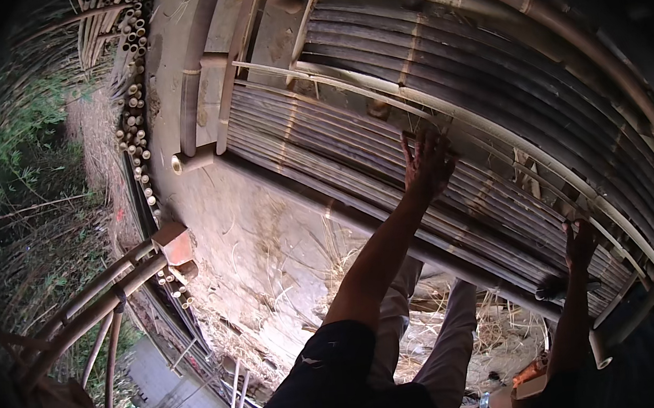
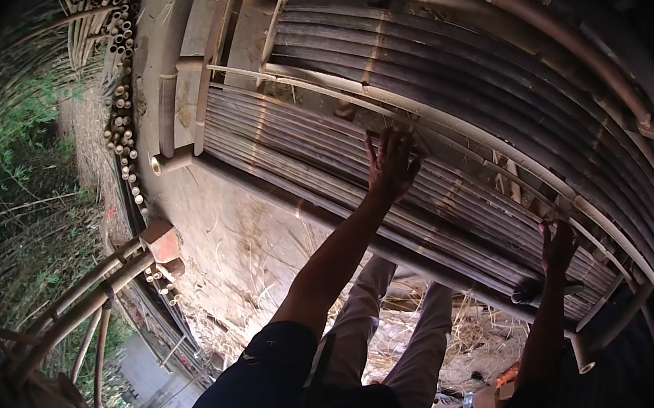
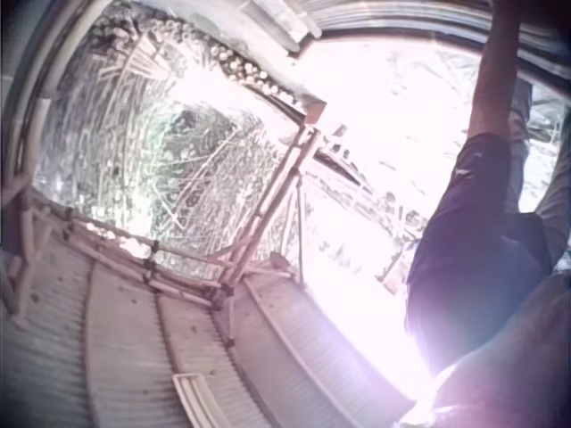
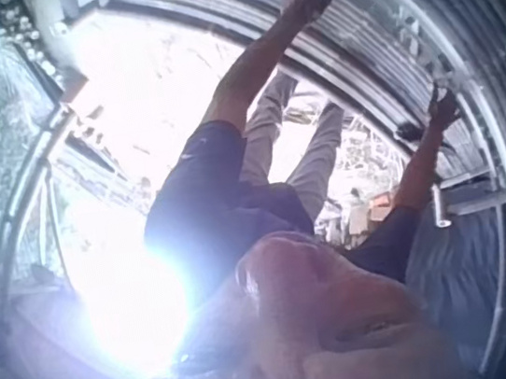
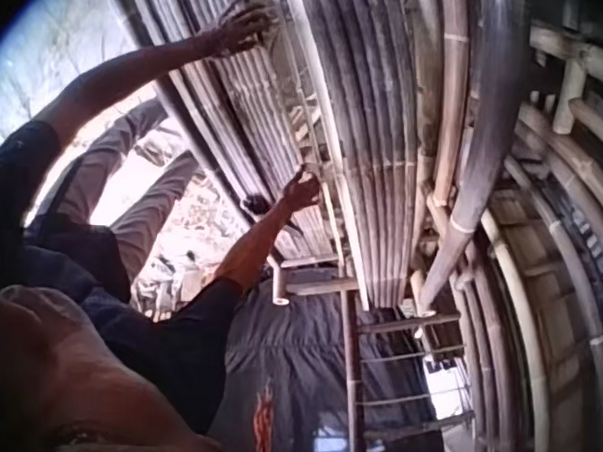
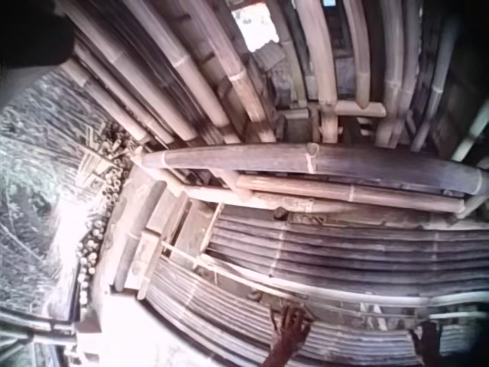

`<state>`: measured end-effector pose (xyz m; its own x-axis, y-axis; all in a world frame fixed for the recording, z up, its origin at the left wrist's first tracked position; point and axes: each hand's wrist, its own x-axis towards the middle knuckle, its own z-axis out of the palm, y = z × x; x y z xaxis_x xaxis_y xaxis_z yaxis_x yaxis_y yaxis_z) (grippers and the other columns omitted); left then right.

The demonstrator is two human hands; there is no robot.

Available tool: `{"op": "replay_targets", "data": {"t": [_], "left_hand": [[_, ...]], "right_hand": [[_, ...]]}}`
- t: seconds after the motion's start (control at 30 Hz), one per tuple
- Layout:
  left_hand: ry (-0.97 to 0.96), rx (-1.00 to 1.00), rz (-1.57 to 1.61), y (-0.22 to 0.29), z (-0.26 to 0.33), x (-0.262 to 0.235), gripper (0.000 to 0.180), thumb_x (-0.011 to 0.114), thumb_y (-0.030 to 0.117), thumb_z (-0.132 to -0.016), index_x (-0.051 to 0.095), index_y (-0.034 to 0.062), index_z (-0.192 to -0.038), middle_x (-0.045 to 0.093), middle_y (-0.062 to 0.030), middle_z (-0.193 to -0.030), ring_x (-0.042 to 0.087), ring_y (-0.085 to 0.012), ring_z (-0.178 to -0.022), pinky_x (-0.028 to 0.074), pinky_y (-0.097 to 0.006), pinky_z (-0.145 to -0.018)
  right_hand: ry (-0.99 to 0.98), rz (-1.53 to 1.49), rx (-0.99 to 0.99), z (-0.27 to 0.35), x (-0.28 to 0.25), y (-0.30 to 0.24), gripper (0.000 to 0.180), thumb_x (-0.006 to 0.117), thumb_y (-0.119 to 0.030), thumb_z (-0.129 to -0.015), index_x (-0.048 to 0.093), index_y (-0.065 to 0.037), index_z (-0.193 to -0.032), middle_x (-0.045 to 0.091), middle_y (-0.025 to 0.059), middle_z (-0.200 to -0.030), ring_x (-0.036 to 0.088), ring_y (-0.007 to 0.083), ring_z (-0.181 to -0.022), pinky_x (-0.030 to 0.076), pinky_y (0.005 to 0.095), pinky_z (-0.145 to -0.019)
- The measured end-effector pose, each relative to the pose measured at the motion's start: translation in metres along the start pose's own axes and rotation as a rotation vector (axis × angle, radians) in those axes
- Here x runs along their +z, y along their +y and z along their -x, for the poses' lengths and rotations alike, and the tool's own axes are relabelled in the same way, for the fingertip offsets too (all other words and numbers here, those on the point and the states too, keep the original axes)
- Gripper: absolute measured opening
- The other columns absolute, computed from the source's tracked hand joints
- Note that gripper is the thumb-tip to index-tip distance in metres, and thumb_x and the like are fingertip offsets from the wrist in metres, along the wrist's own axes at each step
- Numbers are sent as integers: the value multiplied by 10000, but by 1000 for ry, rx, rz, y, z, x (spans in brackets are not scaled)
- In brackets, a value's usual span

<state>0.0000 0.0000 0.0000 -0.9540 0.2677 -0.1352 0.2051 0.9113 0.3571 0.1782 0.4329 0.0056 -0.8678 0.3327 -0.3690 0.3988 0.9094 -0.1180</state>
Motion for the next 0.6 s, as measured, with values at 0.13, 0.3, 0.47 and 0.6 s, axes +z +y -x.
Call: {"op": "replay_targets", "data": {"t": [0.13, 0.3, 0.47, 0.6], "left_hand": [[-134, -16, -1, 31, -4, -72, 362, 597, 446, -878, 670, 111, -995, 580, -123, -1159, 447, -299, -1203, 226, -543, -1088], [-308, 65, -157, 84, 24, -198, 310, 629, 411, -838, 630, 158, -657, 607, -50, -743, 561, -258, -852, 369, -452, -783], [301, -324, 1079, 78, 84, -260, 280, 659, 438, -824, 618, 162, -846, 587, -80, -827, 561, -280, -861, 394, -488, -821], [514, -384, -87, 88, 95, -424, 671, 601, 484, -884, 436, 54, -1371, 402, -185, -1421, 308, -338, -1373, 237, -547, -1103]], "right_hand": [[3, -211, -127, 21, -49, 10, 304, 717, -269, -857, 585, -48, -1018, 601, 137, -968, 580, 324, -922, 465, 412, -815], [-122, -377, -101, 81, -153, 6, 323, 715, -276, -856, 573, -40, -1025, 591, 135, -945, 577, 310, -896, 473, 413, -795], [-63, -390, -327, 116, -231, -29, 183, 713, -224, -871, 625, -68, -909, 598, 93, -965, 588, 260, -920, 495, 374, -737], [-138, -612, -432, 168, -331, -183, 138, 723, -170, -840, 649, -53, -839, 644, 126, -805, 630, 277, -723, 491, 363, -658]]}}
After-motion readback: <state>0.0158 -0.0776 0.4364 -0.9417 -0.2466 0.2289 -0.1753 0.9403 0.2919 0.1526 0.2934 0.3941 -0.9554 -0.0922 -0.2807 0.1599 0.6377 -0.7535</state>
